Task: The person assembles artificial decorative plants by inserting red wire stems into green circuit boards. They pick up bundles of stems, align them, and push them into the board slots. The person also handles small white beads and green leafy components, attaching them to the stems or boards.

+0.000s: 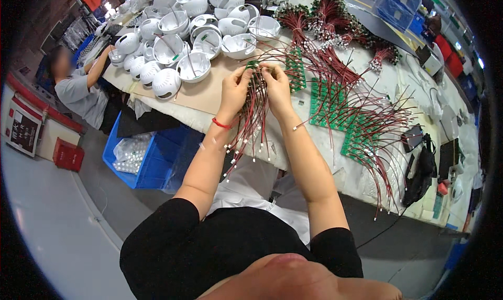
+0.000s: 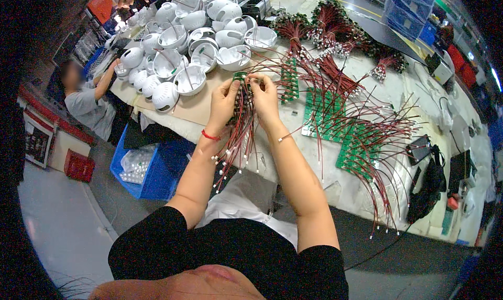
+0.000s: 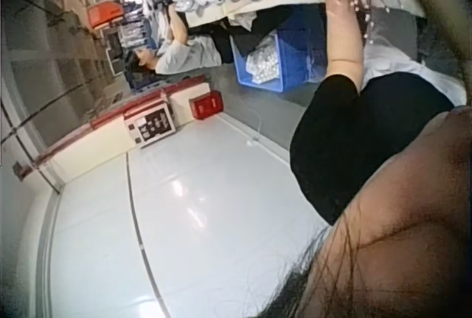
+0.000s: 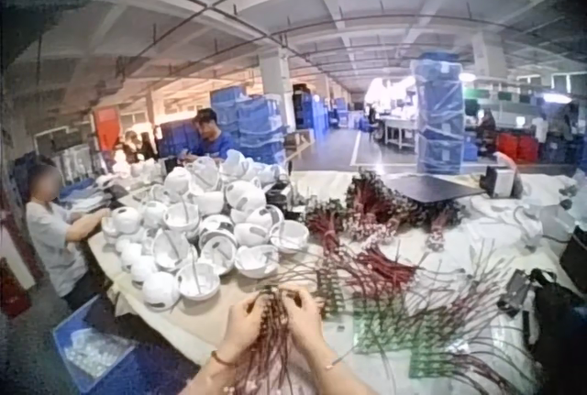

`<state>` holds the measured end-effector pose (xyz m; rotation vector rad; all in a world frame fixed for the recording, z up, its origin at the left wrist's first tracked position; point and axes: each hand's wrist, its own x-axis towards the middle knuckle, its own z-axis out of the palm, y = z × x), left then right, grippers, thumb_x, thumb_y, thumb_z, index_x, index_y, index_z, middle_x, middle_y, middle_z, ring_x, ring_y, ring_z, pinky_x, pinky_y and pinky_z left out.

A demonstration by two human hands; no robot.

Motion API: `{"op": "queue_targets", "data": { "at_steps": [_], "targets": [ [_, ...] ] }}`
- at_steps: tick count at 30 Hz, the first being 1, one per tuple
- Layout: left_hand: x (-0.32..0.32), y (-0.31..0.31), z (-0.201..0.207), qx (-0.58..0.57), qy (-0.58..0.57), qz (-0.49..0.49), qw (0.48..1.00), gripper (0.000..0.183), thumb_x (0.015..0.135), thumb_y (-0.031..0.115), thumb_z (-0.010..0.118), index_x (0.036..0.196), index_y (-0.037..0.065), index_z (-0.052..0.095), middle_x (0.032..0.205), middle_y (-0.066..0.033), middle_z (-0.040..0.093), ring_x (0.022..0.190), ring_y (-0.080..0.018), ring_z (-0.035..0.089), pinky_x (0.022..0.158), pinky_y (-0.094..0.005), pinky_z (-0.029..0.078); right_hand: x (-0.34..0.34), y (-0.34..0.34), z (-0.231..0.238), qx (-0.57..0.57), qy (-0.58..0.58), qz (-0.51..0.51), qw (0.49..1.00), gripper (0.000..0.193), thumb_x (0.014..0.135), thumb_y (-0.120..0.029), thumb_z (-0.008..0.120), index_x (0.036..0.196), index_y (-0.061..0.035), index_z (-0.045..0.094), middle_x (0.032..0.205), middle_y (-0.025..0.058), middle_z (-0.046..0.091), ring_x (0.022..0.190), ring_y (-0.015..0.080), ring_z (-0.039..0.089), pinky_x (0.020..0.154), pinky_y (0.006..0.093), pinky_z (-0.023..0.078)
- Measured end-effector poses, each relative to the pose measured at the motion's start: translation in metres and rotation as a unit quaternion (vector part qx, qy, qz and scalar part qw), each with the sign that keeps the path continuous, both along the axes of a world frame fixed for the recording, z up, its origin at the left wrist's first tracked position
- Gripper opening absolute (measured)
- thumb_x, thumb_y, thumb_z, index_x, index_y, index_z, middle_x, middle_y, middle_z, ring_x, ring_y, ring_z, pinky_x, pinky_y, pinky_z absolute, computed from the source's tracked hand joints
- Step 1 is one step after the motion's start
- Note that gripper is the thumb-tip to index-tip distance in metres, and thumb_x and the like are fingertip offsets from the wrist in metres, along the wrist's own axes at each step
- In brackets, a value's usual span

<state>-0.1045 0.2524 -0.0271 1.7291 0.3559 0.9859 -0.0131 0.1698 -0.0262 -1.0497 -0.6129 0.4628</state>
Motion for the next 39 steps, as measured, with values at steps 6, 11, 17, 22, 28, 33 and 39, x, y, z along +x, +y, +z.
{"op": "queue_targets", "data": {
  "at_steps": [6, 11, 17, 22, 28, 33, 39],
  "targets": [
    [-0.007, 0.005, 0.007, -0.095, -0.044, -0.032, 0.994, 0.027, 0.091, 0.021, 0.058, 0.105, -0.002, 0.063, 0.084, -0.0008, 0.065, 0.072, -0.0050, 0.056, 0.063, -0.0206, 0.045, 0.005, -0.003, 0.001, -0.047, -0.020, 0.046, 0.998, 0.023, 0.086, -0.005, 0.056, 0.108, -0.0005, 0.057, 0.103, 0.0064, 0.059, 0.092, 0.0117, 0.053, 0.080, 0.0248, 0.042],
    [0.000, 0.009, -0.002, -0.056, -0.063, -0.022, 0.996, 0.025, 0.090, 0.018, 0.060, 0.101, -0.004, 0.064, 0.085, -0.0021, 0.065, 0.071, -0.0062, 0.057, 0.061, -0.0206, 0.046, 0.002, 0.000, -0.005, -0.028, 0.075, 0.150, 0.985, 0.022, 0.085, -0.008, 0.059, 0.105, 0.0010, 0.059, 0.091, 0.0028, 0.063, 0.080, 0.0126, 0.057, 0.073, 0.0250, 0.046],
    [0.005, -0.020, 0.002, 0.016, -0.037, 0.137, 0.990, 0.023, 0.088, 0.017, 0.062, 0.097, -0.004, 0.067, 0.081, -0.0049, 0.068, 0.069, -0.0072, 0.058, 0.060, -0.0218, 0.046, -0.011, 0.011, -0.019, -0.065, -0.114, -0.094, 0.987, 0.016, 0.083, -0.008, 0.060, 0.094, 0.0026, 0.065, 0.083, 0.0100, 0.067, 0.074, 0.0133, 0.060, 0.070, 0.0268, 0.047],
    [0.008, -0.027, 0.009, 0.072, -0.045, 0.186, 0.979, 0.018, 0.087, 0.013, 0.061, 0.095, -0.002, 0.067, 0.078, -0.0158, 0.067, 0.066, -0.0184, 0.062, 0.062, -0.0295, 0.047, -0.011, 0.011, -0.017, -0.044, -0.072, -0.076, 0.994, 0.019, 0.083, -0.009, 0.061, 0.095, 0.0042, 0.065, 0.087, 0.0142, 0.068, 0.079, 0.0161, 0.062, 0.072, 0.0294, 0.048],
    [0.004, -0.027, 0.008, 0.121, -0.027, 0.203, 0.971, 0.018, 0.086, 0.009, 0.058, 0.098, -0.002, 0.065, 0.085, -0.0183, 0.066, 0.074, -0.0264, 0.064, 0.065, -0.0329, 0.048, -0.016, 0.009, -0.012, -0.022, -0.036, -0.003, 0.999, 0.020, 0.086, -0.009, 0.060, 0.103, 0.0019, 0.060, 0.083, 0.0044, 0.063, 0.070, 0.0062, 0.054, 0.061, 0.0214, 0.044],
    [-0.005, -0.004, -0.008, 0.046, 0.013, 0.092, 0.995, 0.021, 0.088, 0.011, 0.056, 0.102, -0.003, 0.063, 0.088, -0.0142, 0.067, 0.077, -0.0191, 0.063, 0.071, -0.0307, 0.048, 0.004, 0.010, -0.026, -0.044, 0.004, 0.080, 0.996, 0.019, 0.083, -0.005, 0.061, 0.101, -0.0005, 0.060, 0.091, 0.0053, 0.064, 0.077, 0.0131, 0.058, 0.072, 0.0266, 0.047],
    [-0.008, -0.009, -0.008, 0.074, 0.051, 0.107, 0.990, 0.028, 0.093, 0.019, 0.053, 0.101, -0.006, 0.062, 0.084, -0.0091, 0.067, 0.076, -0.0131, 0.059, 0.070, -0.0272, 0.047, -0.005, 0.022, -0.036, -0.112, -0.198, -0.126, 0.966, 0.013, 0.079, -0.002, 0.060, 0.091, 0.0020, 0.062, 0.077, 0.0116, 0.064, 0.069, 0.0170, 0.060, 0.066, 0.0292, 0.047]
  ]
}}
